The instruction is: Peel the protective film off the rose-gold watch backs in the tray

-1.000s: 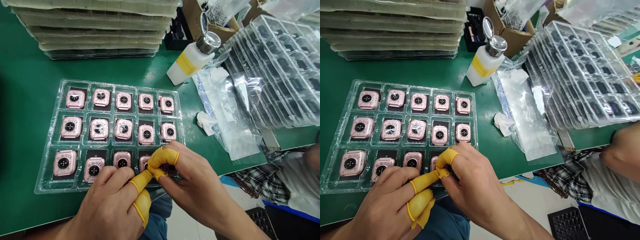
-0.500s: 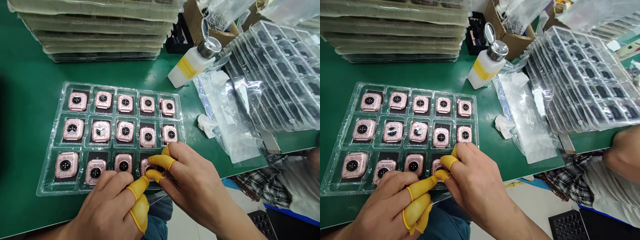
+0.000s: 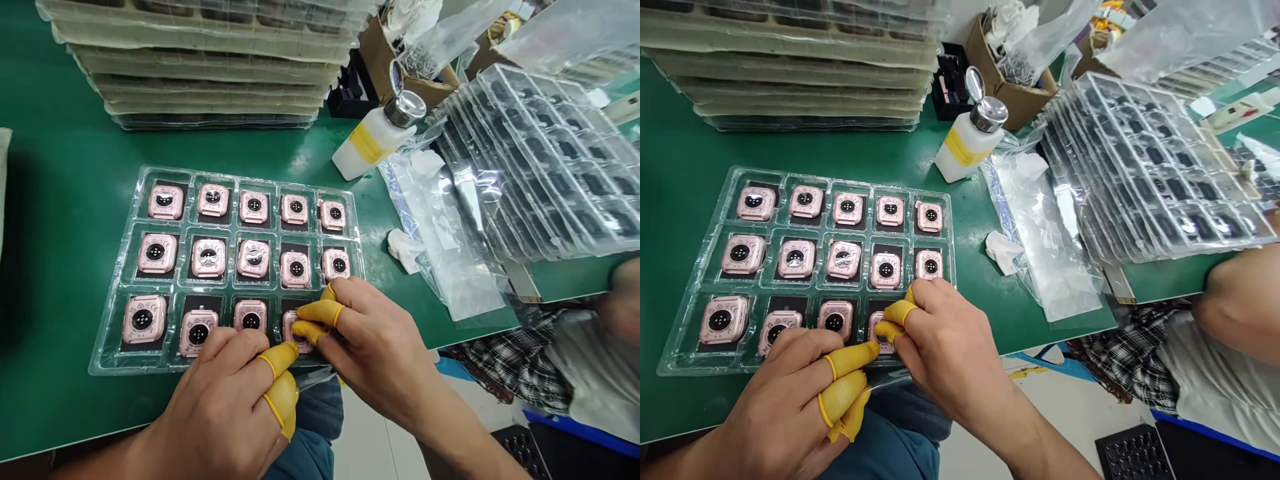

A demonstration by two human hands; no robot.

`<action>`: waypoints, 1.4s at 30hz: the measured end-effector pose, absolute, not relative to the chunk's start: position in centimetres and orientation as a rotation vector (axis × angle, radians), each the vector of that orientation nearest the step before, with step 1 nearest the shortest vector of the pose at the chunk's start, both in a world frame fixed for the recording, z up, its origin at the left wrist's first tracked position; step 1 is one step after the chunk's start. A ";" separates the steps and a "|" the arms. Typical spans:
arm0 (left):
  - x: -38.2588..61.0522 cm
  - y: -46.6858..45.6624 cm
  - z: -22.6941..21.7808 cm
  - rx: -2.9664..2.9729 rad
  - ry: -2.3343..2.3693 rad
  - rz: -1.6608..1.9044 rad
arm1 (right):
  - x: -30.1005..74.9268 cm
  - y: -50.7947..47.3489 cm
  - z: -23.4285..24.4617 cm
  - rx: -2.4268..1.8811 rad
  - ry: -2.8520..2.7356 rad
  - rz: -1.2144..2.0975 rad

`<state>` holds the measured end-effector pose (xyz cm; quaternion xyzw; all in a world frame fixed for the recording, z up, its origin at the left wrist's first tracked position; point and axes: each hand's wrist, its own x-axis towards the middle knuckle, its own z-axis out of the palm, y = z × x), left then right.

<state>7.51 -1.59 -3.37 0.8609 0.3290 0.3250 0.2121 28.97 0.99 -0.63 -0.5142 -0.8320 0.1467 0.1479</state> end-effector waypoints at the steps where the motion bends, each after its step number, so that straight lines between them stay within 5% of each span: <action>1: 7.5 -1.6 -3.2 2.393 0.917 0.881 | 28.9 1.0 -0.7 -1.481 -2.395 0.405; 18: 4.0 -3.2 -2.7 2.364 1.043 0.943 | 29.9 -0.7 -0.1 -1.575 -2.400 0.002; 26: 4.5 -2.0 -0.5 2.107 1.081 0.889 | 27.4 -2.9 1.3 -1.185 -2.159 0.797; 42: 4.1 -2.3 0.1 2.041 1.150 0.827 | 27.5 -3.1 1.5 -1.237 -2.065 0.839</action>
